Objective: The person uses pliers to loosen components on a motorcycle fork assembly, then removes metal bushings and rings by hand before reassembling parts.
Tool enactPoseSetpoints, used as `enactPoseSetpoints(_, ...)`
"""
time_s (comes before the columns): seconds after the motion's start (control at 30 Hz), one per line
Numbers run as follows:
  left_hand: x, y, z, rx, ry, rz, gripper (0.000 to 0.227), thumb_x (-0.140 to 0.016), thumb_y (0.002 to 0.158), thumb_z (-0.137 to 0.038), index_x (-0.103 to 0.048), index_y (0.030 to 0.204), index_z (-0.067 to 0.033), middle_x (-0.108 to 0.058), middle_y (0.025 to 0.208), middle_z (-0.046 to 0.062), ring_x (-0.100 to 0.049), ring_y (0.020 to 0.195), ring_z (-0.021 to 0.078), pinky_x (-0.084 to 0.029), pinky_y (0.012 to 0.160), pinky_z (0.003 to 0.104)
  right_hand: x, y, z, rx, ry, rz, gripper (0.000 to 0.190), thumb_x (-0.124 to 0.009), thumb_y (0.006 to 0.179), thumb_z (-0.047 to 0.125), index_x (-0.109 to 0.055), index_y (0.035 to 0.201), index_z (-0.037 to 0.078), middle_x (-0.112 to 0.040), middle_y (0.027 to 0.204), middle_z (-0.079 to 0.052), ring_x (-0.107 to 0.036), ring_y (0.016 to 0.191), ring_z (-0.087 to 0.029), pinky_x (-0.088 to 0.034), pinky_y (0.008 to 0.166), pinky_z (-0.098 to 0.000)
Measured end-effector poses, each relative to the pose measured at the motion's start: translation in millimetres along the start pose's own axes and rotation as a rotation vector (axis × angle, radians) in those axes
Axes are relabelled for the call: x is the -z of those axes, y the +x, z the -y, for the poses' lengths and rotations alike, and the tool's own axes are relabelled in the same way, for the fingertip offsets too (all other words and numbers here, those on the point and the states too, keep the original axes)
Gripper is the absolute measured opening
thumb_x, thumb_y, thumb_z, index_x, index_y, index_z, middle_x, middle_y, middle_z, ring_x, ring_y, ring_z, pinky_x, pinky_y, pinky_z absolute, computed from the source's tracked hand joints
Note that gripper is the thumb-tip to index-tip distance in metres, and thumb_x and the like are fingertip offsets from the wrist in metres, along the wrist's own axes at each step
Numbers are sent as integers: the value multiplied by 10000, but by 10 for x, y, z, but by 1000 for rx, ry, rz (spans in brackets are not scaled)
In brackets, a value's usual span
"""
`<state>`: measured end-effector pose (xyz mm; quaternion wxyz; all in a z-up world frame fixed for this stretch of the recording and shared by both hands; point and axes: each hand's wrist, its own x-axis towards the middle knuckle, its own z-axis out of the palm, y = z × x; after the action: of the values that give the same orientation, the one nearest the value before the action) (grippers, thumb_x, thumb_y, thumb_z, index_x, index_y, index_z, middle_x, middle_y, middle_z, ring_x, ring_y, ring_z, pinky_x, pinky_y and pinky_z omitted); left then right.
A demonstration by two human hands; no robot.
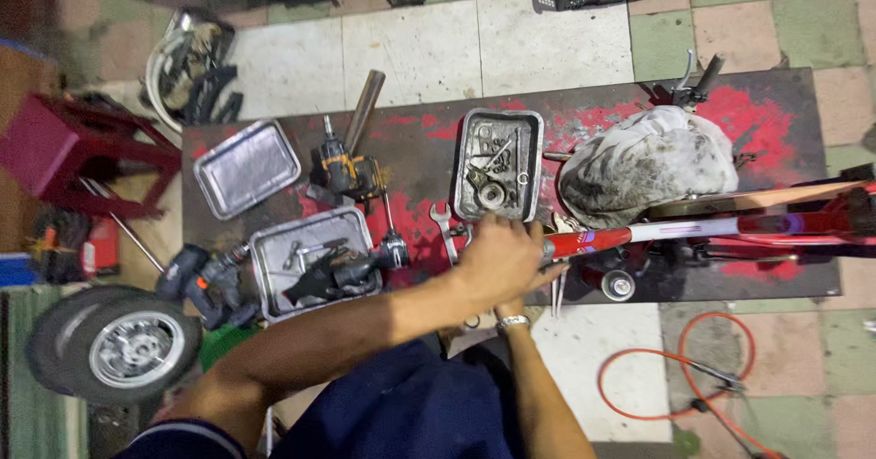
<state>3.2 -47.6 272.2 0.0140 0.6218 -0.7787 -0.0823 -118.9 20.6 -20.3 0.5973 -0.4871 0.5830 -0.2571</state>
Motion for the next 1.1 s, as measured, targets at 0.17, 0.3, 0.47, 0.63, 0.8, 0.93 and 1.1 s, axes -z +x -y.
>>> enactPoseSetpoints(0.17,-338,136,-271,131,498,-101,438,-619,915,-550,-599,892,-112,-636,653,38,-610,558,184,-444,528,395,-455,108,130,167,18,-81,491,-717,871,265,-636,1302,43,-741,1150,-140,-692,1011,-253,-557,847,-387)
enactPoseSetpoints(0.3,-305,67,-152,126,299,-162,441,-612,943,-533,-607,838,-104,-602,561,61,-569,445,203,-432,478,403,-619,201,245,249,26,-88,497,-688,887,293,-628,1317,51,-728,1179,-142,-677,1049,-263,-540,885,-393)
enactPoseSetpoints(0.47,3,12,58,-126,85,-446,392,-695,909,-449,-580,819,-86,-550,597,77,-564,534,245,-415,596,408,-587,345,294,317,22,-64,506,-652,907,329,-618,1335,62,-711,1216,-146,-659,1097,-276,-519,932,-400)
enactPoseSetpoints(0.63,75,137,271,-373,-40,-416,395,-777,817,-402,-570,756,-72,-511,572,71,-538,519,246,-370,550,410,-521,408,231,383,5,9,518,-615,926,364,-607,1354,72,-695,1253,-149,-640,1145,-288,-497,980,-407)
enactPoseSetpoints(0.8,120,483,562,-917,-90,-238,403,-737,790,-420,-643,919,-50,-484,610,24,-524,548,213,-390,577,380,-589,440,106,442,-5,45,532,-579,946,399,-597,1373,82,-678,1289,-152,-621,1193,-301,-475,1027,-414)
enactPoseSetpoints(0.93,69,991,707,-1527,-186,-56,413,-703,887,-466,-576,886,-73,-495,660,44,-561,628,250,-429,658,399,-625,489,15,454,-21,-11,544,-550,962,428,-589,1388,91,-665,1319,-155,-606,1232,-311,-458,1065,-419)
enactPoseSetpoints(1.1,201,467,440,-882,85,-208,399,-692,835,-440,-639,916,-53,-567,672,76,-583,616,250,-414,631,401,-630,448,77,459,-20,-131,562,-514,982,463,-578,1407,101,-648,1355,-158,-588,1280,-323,-437,1112,-427)
